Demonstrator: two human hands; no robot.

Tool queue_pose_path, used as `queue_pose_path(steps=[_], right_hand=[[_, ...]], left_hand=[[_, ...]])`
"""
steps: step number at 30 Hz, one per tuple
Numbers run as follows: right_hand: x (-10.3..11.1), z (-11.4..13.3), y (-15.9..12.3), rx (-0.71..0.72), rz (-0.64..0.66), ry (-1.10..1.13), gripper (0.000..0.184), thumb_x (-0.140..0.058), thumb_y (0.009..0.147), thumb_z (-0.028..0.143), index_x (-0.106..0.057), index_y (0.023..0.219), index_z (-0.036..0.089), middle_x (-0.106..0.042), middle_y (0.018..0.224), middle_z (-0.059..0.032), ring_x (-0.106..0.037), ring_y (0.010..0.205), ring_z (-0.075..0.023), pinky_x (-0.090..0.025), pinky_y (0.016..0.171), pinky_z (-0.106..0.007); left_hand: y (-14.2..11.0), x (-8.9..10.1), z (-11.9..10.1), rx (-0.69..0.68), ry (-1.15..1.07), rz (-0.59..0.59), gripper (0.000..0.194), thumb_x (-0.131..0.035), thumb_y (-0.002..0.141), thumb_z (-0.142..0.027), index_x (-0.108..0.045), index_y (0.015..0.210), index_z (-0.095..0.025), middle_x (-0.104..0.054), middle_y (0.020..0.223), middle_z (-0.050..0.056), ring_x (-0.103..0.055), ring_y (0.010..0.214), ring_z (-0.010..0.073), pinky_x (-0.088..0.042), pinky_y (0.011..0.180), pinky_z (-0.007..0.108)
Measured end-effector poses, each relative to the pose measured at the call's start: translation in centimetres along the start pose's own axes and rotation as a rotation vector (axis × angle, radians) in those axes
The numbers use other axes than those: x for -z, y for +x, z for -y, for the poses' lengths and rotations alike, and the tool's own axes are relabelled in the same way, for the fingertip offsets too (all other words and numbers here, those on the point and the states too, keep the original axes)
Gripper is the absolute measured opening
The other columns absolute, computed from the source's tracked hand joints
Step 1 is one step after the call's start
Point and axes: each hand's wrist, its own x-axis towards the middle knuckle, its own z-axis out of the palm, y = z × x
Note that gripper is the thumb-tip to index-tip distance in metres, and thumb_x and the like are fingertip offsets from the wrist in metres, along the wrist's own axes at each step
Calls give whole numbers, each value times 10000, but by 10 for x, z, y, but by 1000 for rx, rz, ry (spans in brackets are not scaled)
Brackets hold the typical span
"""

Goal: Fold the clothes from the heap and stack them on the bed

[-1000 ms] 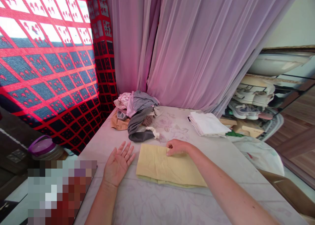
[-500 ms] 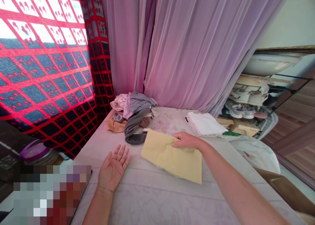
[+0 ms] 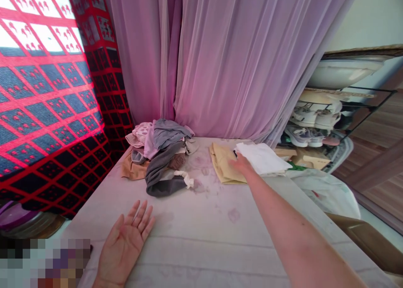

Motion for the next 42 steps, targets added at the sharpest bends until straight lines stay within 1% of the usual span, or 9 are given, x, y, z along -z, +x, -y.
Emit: queue_pose_path(steps=[4, 7, 9, 14, 22, 25, 31, 38, 42], right_hand=[[-40, -11, -40, 143, 11, -314, 607, -491, 880, 478, -411, 1428, 229, -290, 1537, -141, -270, 1402, -301, -237, 1108, -508], [-54, -17, -65, 297, 128, -508, 654, -417, 891, 575, -354, 1461, 260, -255, 1557, -111, -197, 1426, -303, -187, 1103, -584], [-54, -21, -71, 356, 168, -557, 630, -400, 905, 547, -349, 1465, 262, -258, 1559, -105, -178, 1430, -308, -179, 1097, -605], [-47, -24, -66, 411, 156, -614, 536, -397, 914, 292, -386, 1450, 270, -332, 1531, -107, -273, 1397, -291, -244, 1079, -587], [-44, -25, -59, 455, 131, -650, 595, -449, 844, 126, -446, 1408, 316, -402, 1497, -80, -321, 1377, -293, -200, 1092, -614], [-41, -34, -58, 494, 121, -623, 615, -448, 829, 131, -424, 1426, 280, -395, 1501, -84, -340, 1369, -270, -254, 1092, -558], [-29, -52, -52, 532, 35, -651, 712, -426, 738, -16, -467, 1402, 238, -461, 1456, -78, -426, 1317, -219, -326, 1077, -409], [-13, -23, -37, 533, 109, -588, 585, -484, 773, 55, -564, 1321, 242, -535, 1395, -44, -483, 1268, -226, -358, 1054, -340], [19, 0, -36, 421, 105, -528, 492, -460, 828, 156, -586, 1288, 277, -686, 1163, -45, -626, 1034, -236, -460, 859, -304]], left_hand=[[-1, -3, 0, -6, 25, 0, 564, -449, 937, -401, -333, 1474, -273, -484, 1441, 118, -516, 1269, 269, -478, 1003, 447], [-1, -3, 0, -8, 20, 4, 564, -446, 939, -389, -329, 1476, -264, -492, 1433, 122, -515, 1269, 274, -478, 1004, 454], [-1, -4, 0, -5, 16, -4, 563, -446, 939, -380, -324, 1478, -270, -495, 1431, 120, -517, 1267, 271, -466, 1016, 460], [-2, -3, 0, -7, -10, 6, 598, -454, 937, -393, -279, 1495, -265, -505, 1423, 120, -514, 1271, 265, -447, 1036, 460], [-2, -1, -1, 1, -17, 48, 565, -422, 954, -399, -297, 1490, -269, -502, 1426, 113, -498, 1286, 266, -436, 1044, 448], [-1, 0, -2, 6, -9, 48, 566, -427, 952, -404, -302, 1488, -268, -491, 1436, 110, -482, 1300, 266, -422, 1057, 450], [0, 5, -2, 29, -21, 94, 552, -426, 954, -400, -314, 1482, -283, -463, 1457, 106, -447, 1326, 266, -397, 1078, 460], [0, 7, -2, 32, -32, 107, 564, -426, 955, -397, -290, 1490, -283, -455, 1461, 106, -418, 1343, 259, -359, 1106, 464], [1, 6, -2, 29, -52, 86, 542, -429, 954, -380, -316, 1478, -300, -470, 1450, 107, -425, 1336, 262, -338, 1115, 479]])
